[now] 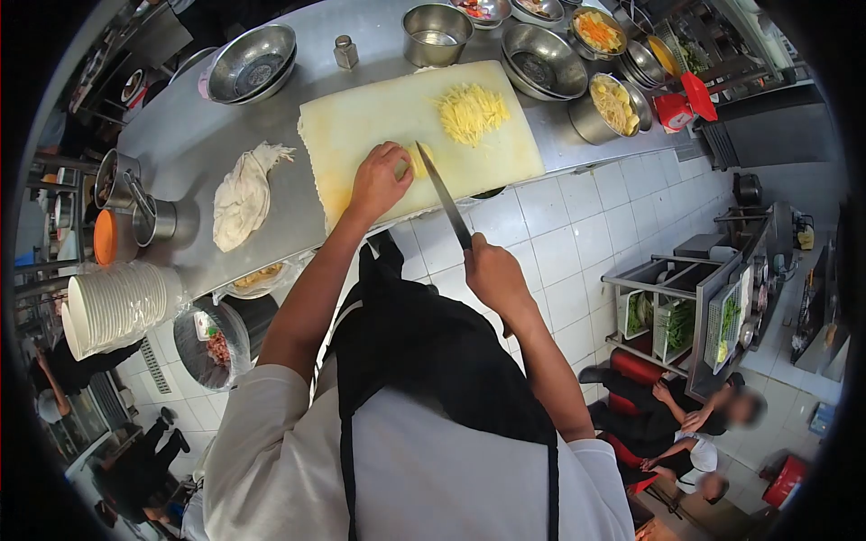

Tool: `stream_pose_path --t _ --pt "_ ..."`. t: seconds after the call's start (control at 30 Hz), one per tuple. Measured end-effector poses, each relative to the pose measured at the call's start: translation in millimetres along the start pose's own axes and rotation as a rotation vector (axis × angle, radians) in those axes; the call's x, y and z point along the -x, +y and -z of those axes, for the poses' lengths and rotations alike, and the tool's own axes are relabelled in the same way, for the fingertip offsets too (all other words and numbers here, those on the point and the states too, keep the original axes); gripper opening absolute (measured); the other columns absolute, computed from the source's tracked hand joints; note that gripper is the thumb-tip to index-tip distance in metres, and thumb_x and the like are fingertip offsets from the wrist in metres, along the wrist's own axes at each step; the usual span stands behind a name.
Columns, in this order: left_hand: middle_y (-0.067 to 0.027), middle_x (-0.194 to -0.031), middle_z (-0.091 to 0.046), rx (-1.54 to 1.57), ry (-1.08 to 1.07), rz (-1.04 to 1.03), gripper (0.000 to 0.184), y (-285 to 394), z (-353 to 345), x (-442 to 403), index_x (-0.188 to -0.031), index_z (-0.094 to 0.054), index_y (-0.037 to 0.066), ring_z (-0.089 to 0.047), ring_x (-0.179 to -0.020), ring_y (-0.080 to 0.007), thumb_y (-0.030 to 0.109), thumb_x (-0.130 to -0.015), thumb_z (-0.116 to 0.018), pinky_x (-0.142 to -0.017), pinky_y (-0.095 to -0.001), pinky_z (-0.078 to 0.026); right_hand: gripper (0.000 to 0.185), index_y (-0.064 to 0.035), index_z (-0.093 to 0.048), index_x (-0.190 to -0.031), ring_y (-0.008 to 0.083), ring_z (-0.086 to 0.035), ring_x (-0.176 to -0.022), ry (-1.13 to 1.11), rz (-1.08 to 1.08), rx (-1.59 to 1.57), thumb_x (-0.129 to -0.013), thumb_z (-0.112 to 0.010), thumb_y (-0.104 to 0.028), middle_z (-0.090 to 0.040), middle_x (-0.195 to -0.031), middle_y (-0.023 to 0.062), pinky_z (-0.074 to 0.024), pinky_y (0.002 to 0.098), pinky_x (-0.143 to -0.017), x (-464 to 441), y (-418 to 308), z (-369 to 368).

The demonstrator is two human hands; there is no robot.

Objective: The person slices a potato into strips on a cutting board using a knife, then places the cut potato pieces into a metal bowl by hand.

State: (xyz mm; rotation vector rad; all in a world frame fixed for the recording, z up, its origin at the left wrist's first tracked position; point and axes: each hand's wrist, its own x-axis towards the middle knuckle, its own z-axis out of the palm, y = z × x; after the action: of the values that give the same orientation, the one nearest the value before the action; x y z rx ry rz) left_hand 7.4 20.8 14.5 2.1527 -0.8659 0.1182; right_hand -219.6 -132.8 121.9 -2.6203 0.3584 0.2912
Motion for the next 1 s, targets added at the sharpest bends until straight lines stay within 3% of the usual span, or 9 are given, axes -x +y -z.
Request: stream_pose_path --t 0.17,0.33,0.4,1.0 --pt "-0.0148 -0.124 -0.065 -0.005 -0.072 -0.072 0.035 3.8 8.3 0.5 -0.117 -0.072 0.006 -0.064 -0.117 -0.0346 0.008 -0.082 -0.076 -0.102 -0.0418 -0.053 0.015 0.0025 -0.053 -0.1 0.0494 -0.069 -0.072 0.024 -0.035 -0.064 -0.099 -0.058 -0.012 -0.068 -0.073 0.0284 -0.0545 0.0575 -0.066 6.8 8.8 0.8" --pt "-0.014 -0.118 -0.064 0.025 -0.102 -0.155 0.031 -13.8 4.1 1.4 -0.112 -0.072 0.005 -0.062 -0.115 -0.0335 0.006 -0.082 -0.074 -0.102 -0.0423 -0.052 0.023 0.0046 -0.057 -0.105 0.0526 -0.068 -0.078 0.002 -0.084 -0.132 -0.101 -0.06 -0.018 -0.069 -0.081 0.0321 -0.0532 0.0614 -0.072 12.4 20.6 -21.3" --pt "-0.0138 -0.117 -0.065 -0.005 -0.12 -0.174 0.029 -14.6 8.3 -2.1 -0.11 -0.072 0.004 -0.063 -0.114 -0.0336 0.006 -0.081 -0.074 -0.101 -0.0421 -0.053 0.018 0.0027 -0.055 -0.099 0.0511 -0.069 -0.076 0.023 -0.046 -0.085 -0.099 -0.06 -0.015 -0.069 -0.077 0.0307 -0.054 0.0615 -0.07 10.9 14.4 -22.6" --pt "-0.0142 -0.121 -0.066 -0.066 -0.22 -0.05 0.027 0.6 17.1 -15.7 -0.112 -0.074 0.007 -0.066 -0.115 -0.0338 0.012 -0.086 -0.076 -0.101 -0.043 -0.054 0.015 0.0049 -0.059 -0.099 0.0467 -0.072 -0.077 -0.027 -0.039 -0.061 -0.096 -0.058 -0.01 -0.072 -0.08 0.0279 -0.0577 0.0564 -0.073 21.6 1.7 -3.2"
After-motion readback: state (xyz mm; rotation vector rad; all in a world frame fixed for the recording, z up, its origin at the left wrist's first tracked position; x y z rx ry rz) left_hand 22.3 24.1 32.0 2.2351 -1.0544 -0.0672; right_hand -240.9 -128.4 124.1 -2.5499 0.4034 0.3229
